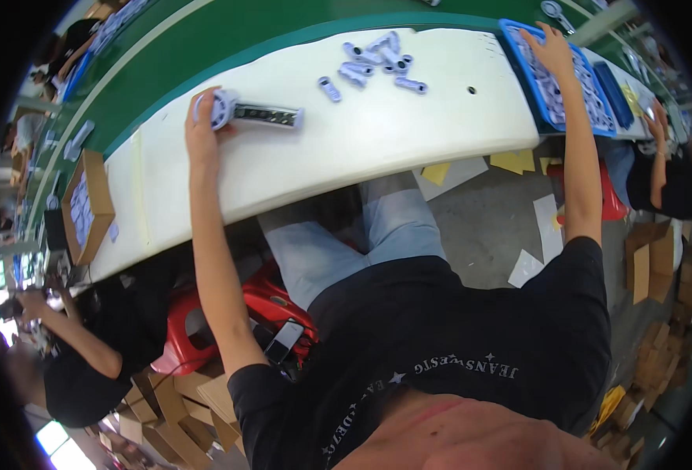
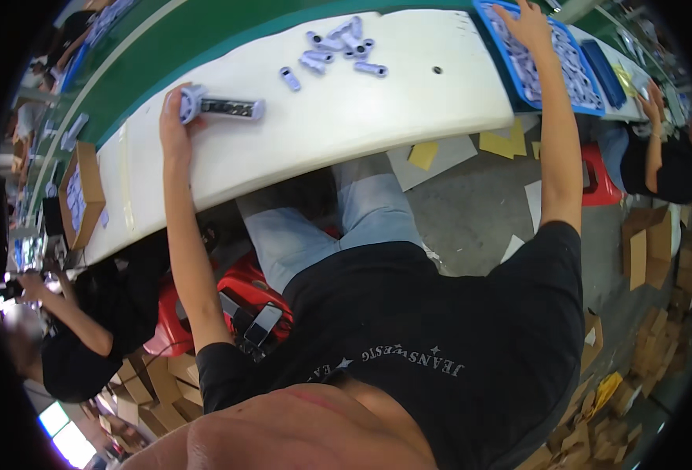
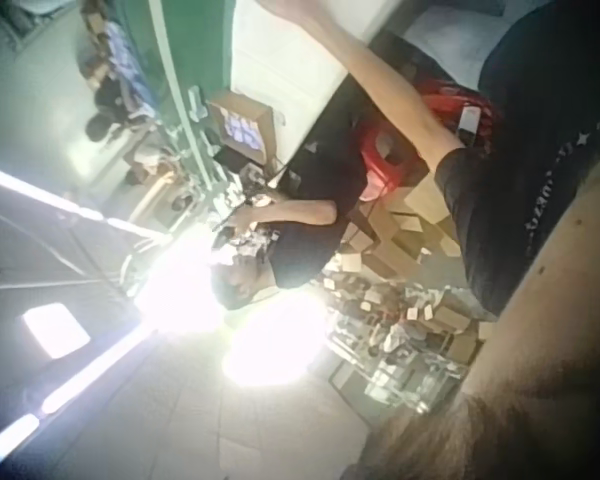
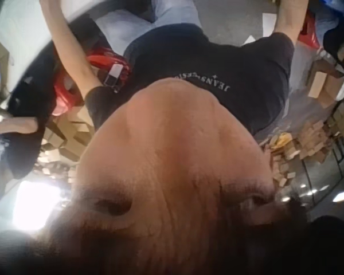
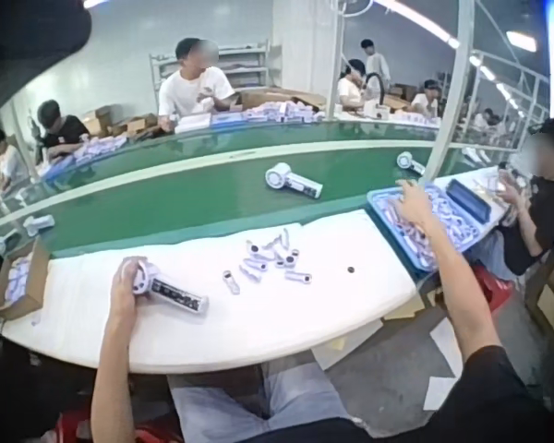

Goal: Assembling small handheld electronic fans by inserting batteries and closing the plastic housings.

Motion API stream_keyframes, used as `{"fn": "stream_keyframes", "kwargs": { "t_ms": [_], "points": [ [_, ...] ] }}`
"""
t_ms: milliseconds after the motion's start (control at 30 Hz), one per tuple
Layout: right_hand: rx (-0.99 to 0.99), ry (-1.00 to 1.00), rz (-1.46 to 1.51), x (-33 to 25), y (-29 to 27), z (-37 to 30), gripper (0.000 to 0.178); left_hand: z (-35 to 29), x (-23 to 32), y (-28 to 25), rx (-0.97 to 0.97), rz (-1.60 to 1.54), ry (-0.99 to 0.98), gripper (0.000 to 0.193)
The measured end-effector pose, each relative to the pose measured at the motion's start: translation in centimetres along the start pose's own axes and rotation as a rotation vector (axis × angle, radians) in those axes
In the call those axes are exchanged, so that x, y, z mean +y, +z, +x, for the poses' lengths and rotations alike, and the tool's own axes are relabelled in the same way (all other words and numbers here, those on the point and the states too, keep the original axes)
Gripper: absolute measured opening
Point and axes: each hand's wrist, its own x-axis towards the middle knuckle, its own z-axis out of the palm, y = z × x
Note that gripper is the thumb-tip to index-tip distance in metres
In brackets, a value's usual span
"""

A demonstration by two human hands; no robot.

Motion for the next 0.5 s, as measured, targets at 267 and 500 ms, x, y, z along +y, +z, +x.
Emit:
{"fn": "stream_keyframes", "kwargs": {
  "t_ms": [267, 500],
  "points": [
    [-0.263, 0.202, 0.094, 6.7, 2.6, -1.9, 0.073, -0.7, 0.7, 0.1, -0.059, 0.084, 0.029, 0.041],
    [-0.266, 0.194, -0.013, 1.7, 1.5, -2.9, 0.063, -0.8, 1.2, 0.5, -0.023, 0.099, 0.063, 0.040]
  ]
}}
